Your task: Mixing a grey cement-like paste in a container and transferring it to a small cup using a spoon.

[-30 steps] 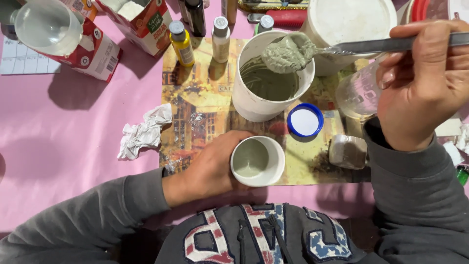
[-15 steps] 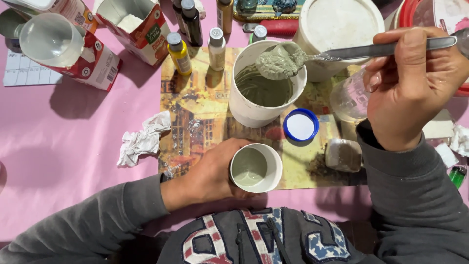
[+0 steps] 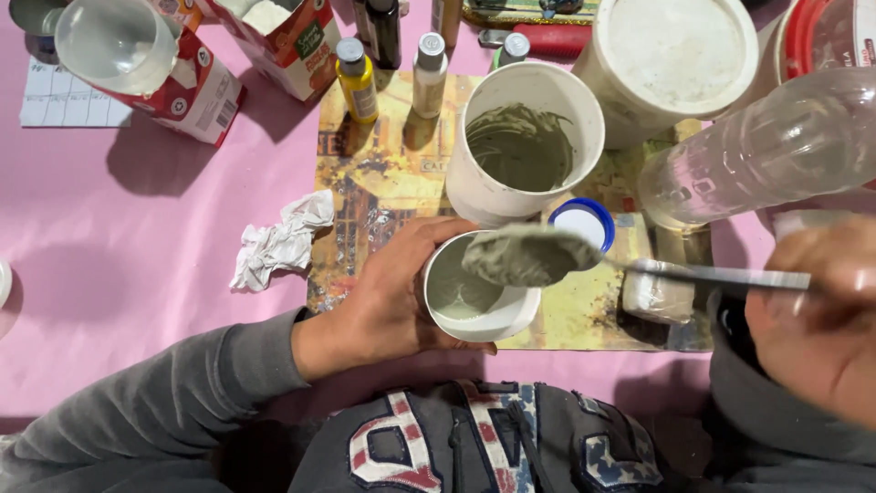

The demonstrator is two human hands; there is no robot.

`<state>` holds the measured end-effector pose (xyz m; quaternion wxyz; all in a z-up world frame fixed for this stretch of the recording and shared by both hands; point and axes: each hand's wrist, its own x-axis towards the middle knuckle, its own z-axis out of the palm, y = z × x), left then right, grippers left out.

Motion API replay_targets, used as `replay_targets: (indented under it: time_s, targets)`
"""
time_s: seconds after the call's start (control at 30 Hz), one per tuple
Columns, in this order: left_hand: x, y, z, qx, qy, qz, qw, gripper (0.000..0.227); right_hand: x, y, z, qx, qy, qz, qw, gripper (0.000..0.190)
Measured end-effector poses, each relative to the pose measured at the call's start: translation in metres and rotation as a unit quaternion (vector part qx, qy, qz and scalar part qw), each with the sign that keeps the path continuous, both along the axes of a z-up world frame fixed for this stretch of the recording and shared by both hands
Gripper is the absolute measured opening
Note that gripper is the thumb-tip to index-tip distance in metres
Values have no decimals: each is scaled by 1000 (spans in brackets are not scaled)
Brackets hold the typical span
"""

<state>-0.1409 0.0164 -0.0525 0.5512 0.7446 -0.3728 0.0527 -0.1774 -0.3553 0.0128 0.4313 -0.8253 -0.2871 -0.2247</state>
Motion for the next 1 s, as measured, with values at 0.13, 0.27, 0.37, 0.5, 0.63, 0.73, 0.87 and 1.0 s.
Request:
replay_targets:
  time_s: [0.13,0.27,0.37,0.5,0.63,0.73,0.87,1.0]
  targets:
    - [0,1,2,-4,-18,4,1000,90,-30,-13,-38,151,-7,28,988,18]
    - [0,1,2,-15,-10,3,1000,91,-6,-3,-49,182,-182,124,958,24]
    - [-2,1,3,-11,8,11,1000,92,-31,-15,-51,164,-161,114,967,20]
    - [-1,1,4,-15,0,14,1000,91,-22,14,-24,95,-97,93,986,15]
    - [-1,2,7,-22,8,12,1000,91,-10,23,-16,61,-147,134,978,8]
    - [-1,2,7,-20,23,15,999,92,3,28,16,-23,-150,203,967,17]
    - [1,2,5,-15,28,26,999,94,8,22,21,-124,-159,279,939,39]
    - [2,3,1,-28,7,23,999,95,2,41,44,-147,-139,256,945,44]
